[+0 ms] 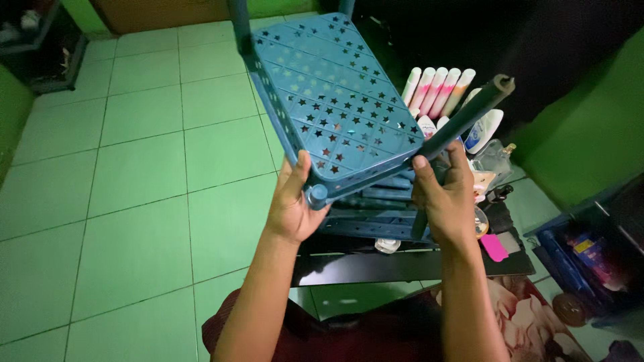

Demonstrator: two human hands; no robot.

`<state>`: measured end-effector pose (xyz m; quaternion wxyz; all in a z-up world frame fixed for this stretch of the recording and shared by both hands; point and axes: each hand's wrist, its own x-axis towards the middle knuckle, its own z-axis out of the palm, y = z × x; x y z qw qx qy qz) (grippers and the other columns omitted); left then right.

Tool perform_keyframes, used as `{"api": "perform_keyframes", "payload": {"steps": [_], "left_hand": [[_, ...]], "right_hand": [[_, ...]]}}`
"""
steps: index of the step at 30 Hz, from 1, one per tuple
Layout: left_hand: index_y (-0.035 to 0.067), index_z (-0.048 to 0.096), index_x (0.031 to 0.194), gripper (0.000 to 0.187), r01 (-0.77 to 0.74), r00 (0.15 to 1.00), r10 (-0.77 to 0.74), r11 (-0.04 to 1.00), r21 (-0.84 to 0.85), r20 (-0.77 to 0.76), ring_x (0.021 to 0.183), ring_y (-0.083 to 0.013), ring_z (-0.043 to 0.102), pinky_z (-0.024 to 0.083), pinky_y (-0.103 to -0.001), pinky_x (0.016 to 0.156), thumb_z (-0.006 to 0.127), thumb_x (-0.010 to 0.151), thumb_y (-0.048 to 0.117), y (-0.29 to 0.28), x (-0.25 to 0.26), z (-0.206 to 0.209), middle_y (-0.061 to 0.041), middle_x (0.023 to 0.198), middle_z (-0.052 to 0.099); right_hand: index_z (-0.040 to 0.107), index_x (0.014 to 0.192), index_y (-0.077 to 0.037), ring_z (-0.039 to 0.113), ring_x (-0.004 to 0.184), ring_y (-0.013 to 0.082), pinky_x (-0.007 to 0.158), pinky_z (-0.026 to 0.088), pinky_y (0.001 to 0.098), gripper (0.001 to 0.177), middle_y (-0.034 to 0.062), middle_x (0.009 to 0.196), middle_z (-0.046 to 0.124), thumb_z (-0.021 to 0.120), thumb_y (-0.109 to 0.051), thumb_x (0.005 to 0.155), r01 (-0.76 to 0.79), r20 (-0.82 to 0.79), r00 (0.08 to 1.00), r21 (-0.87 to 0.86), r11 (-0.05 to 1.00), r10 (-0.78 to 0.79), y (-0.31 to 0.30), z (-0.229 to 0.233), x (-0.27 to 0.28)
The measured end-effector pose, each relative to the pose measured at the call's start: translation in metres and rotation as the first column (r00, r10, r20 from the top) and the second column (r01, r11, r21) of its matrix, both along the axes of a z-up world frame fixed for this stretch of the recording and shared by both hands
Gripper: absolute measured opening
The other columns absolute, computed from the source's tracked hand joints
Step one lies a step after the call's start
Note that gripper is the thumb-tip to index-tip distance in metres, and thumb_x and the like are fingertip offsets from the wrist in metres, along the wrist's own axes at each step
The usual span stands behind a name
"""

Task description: The person assembles a blue plastic stool by inserting cylindrical legs into the perforated seat and stacking multiple seat layers. The person aligns and presses the legs into place, then stacks additional seat layers on top to form a multi-tiered structure.

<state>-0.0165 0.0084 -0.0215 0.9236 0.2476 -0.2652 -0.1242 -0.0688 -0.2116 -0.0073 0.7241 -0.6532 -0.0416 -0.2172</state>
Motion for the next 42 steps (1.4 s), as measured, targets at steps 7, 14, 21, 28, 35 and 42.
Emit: {"api": "perform_keyframes", "payload": {"steps": [7,14,21,28,35,42], "left_hand": [[0.008,0.033,0.158,0.066,0.331,0.933,-0.352,0.922,-0.202,-0.075,0.139,-0.0403,0.053,0.048,-0.072,0.106,0.046,0.109,0.049,-0.007,-0.006,0.007,-0.021,0.156,0.046],[0.005,0.039,0.155,0.06,0.028,1.0,-0.028,0.996,-0.083,0.003,0.13,-0.0387,0.06,0.054,-0.06,0.105,0.044,0.113,0.048,0.002,0.004,0.002,-0.022,0.146,0.058],[0.007,0.047,0.141,0.047,-0.246,0.966,0.243,0.969,-0.015,-0.088,0.104,-0.0235,0.065,0.055,-0.041,0.08,0.046,0.113,0.045,0.006,0.013,-0.005,-0.013,0.126,0.063],[0.009,0.05,0.139,0.048,-0.357,0.934,0.357,0.933,0.047,0.02,0.107,-0.0221,0.065,0.055,-0.041,0.079,0.048,0.11,0.048,0.001,0.017,-0.013,-0.01,0.126,0.063],[0.001,0.05,0.146,0.056,-0.543,0.839,0.527,0.829,0.137,0.138,0.126,-0.0173,0.058,0.048,-0.036,0.11,0.048,0.113,0.045,-0.003,0.024,-0.019,-0.01,0.14,0.06],[0.0,0.05,0.146,0.054,-0.637,0.766,0.59,0.751,0.175,0.255,0.13,-0.017,0.055,0.042,-0.037,0.117,0.046,0.114,0.043,0.002,0.03,-0.021,-0.01,0.141,0.059]], "right_hand": [[0.045,0.133,-0.011,0.043,0.06,0.0051,0.049,0.033,0.0214,0.038,0.0006,0.088,0.056,0.064,-0.009,0.1,0.093,0.004,0.996,-0.046,0.995,-0.093,-0.001,-0.006,0.002],[0.022,0.136,-0.007,0.056,0.082,0.0161,0.075,0.051,0.031,0.056,0.0133,0.106,0.055,0.043,0.009,0.086,-0.19,0.162,0.973,0.16,0.969,0.164,-0.021,-0.021,0.007],[0.03,0.14,-0.005,0.061,0.106,0.0195,0.093,0.052,0.0335,0.041,0.0212,0.127,0.06,0.052,0.004,0.107,-0.094,0.195,0.968,-0.293,0.952,0.156,0.002,-0.013,-0.013],[0.056,0.133,-0.005,0.068,0.081,0.0171,0.067,0.056,0.0314,0.039,0.0164,0.116,0.076,0.068,-0.008,0.096,-0.039,-0.016,0.999,-0.43,0.902,0.036,0.031,0.013,-0.02],[0.06,0.134,-0.006,0.074,0.083,0.023,0.067,0.057,0.0367,0.044,0.0176,0.1,0.075,0.069,-0.026,0.095,0.071,0.042,0.997,-0.752,0.656,-0.061,0.053,0.038,-0.023],[0.06,0.133,-0.012,0.071,0.072,0.0281,0.061,0.055,0.0393,0.039,0.0118,0.101,0.072,0.064,-0.03,0.098,0.052,0.089,0.994,-0.91,0.411,0.071,0.065,0.061,-0.021]]}}
